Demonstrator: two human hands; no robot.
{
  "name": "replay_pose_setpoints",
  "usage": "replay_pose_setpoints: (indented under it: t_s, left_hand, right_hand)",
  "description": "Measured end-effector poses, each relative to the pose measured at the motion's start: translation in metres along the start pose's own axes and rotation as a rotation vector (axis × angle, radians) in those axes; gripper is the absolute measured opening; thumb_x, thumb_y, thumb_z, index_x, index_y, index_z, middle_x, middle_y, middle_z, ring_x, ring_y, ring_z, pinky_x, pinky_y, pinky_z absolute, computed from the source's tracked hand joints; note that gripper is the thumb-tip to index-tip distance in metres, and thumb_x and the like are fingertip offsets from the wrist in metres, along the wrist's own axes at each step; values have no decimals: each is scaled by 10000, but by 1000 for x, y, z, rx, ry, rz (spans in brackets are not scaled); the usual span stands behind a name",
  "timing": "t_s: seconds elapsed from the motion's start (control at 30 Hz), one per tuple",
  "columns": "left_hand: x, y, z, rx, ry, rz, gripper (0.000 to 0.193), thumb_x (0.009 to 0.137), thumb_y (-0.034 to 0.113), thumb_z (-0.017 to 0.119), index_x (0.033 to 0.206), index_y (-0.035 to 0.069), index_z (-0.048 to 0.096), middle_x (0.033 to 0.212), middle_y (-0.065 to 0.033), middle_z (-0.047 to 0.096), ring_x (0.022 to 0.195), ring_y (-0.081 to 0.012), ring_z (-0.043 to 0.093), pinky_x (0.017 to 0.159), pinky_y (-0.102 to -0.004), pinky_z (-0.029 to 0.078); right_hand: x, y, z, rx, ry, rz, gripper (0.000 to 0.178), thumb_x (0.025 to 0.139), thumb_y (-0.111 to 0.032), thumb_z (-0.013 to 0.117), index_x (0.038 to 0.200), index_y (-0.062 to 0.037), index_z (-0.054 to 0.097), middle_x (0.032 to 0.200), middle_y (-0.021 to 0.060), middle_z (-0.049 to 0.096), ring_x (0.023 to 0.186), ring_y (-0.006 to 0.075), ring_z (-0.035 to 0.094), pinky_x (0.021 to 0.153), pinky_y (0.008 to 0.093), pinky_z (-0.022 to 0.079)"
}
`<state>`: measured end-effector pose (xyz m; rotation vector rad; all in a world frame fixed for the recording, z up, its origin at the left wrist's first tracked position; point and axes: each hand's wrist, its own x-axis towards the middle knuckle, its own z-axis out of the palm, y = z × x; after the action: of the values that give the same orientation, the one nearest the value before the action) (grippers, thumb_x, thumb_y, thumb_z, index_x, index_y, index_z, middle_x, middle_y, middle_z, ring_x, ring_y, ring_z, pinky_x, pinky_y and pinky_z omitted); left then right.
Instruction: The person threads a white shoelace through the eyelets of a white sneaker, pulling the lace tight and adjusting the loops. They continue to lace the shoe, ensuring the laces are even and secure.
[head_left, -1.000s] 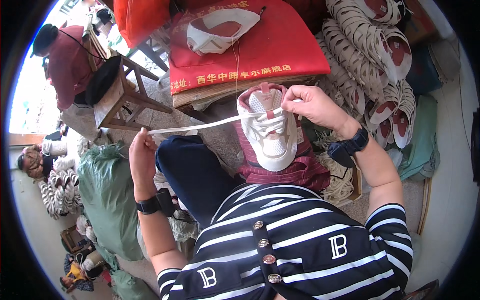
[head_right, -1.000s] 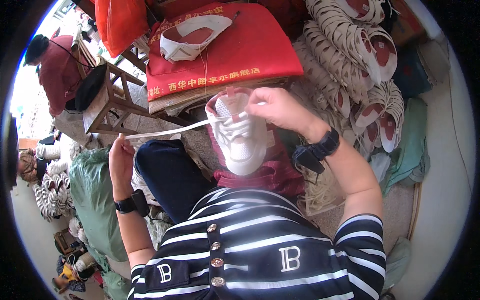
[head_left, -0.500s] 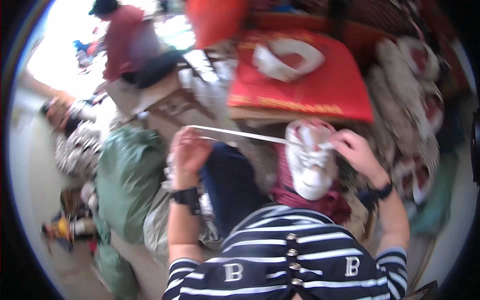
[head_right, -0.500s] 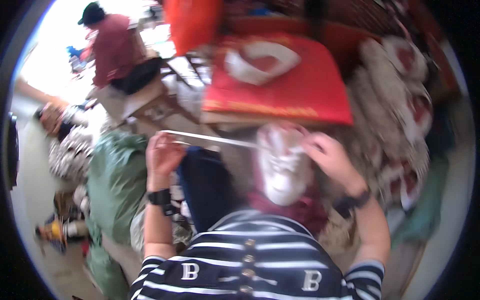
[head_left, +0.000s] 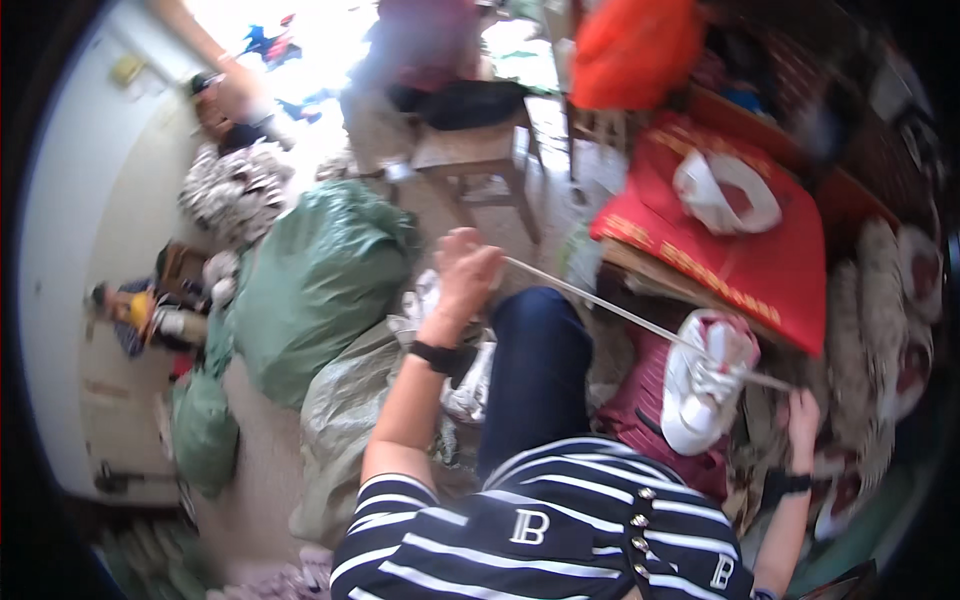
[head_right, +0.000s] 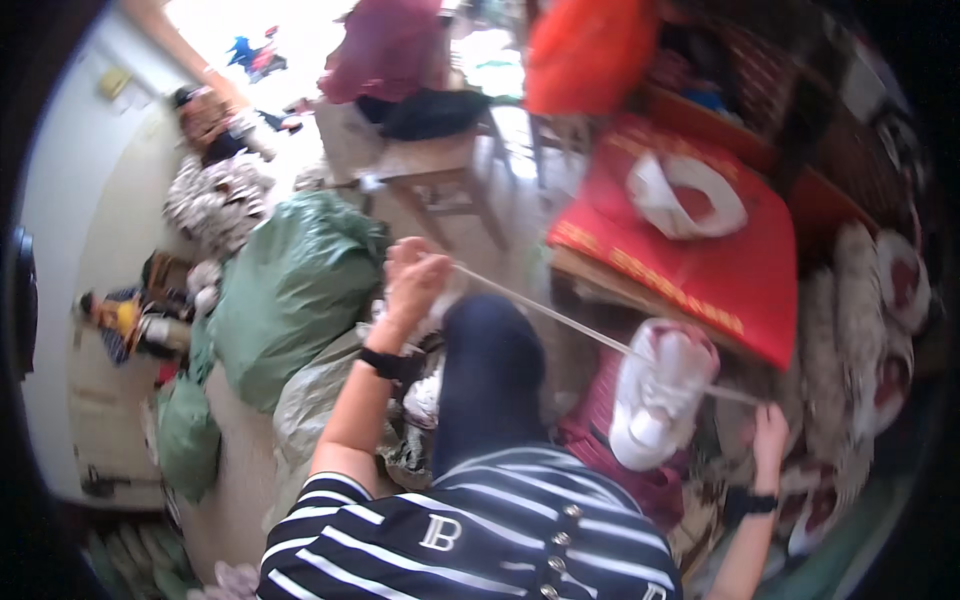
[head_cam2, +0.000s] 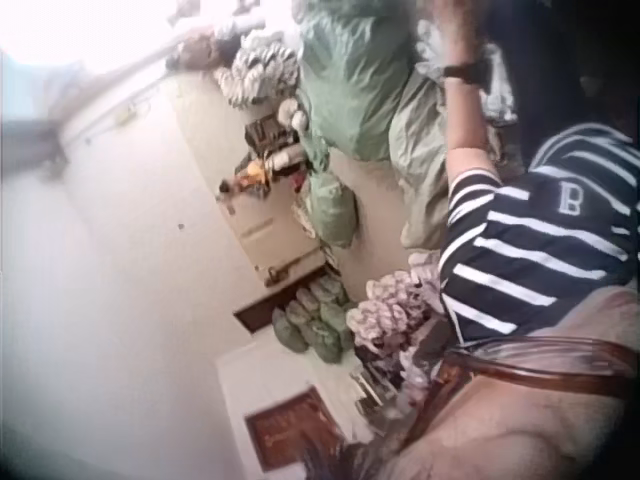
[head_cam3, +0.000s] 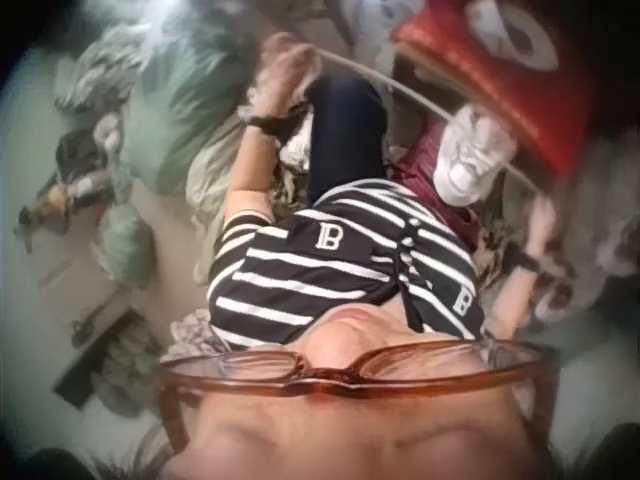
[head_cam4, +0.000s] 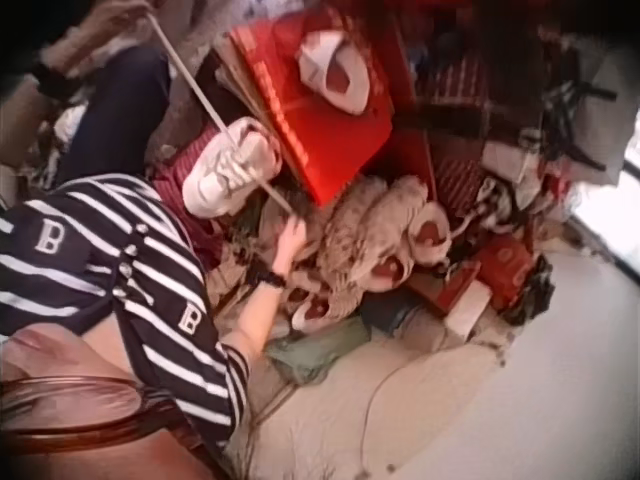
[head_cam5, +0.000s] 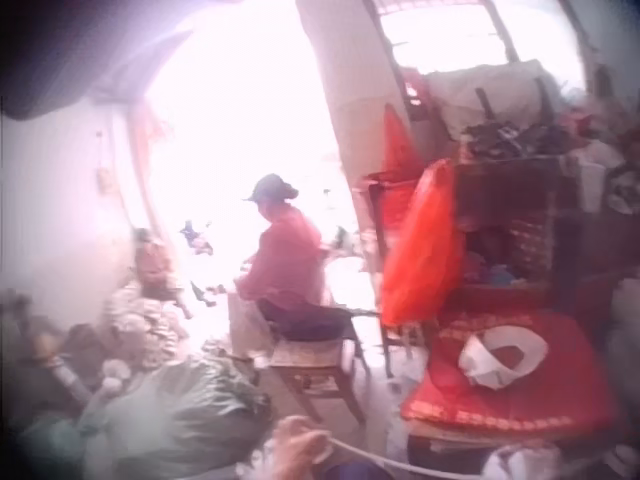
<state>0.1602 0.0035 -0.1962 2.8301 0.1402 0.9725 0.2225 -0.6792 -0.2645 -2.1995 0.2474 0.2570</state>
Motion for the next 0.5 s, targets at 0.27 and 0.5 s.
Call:
replay_pose_setpoints:
  t_s: [0.27,0.5]
  left_hand:
    - [-11,-26,39,-720,-351,-689,264,1030,214,589,1045,-19,712,859,-91,742,801,-117,704,688,-287,558]
    - [21,36,25,-1555,-82,-899,284,1052,111,478,1296,-9,557,1143,-180,683,984,-194,660,890,-318,537]
  right_hand:
    - [18,142,-89,1474,494,355,219,994,-42,573,1181,71,560,1045,133,652,838,183,634,728,276,550]
    - [-28,-32,-11,827,173,174,495,954,-107,595,1402,41,447,938,68,701,553,25,407,426,181,282]
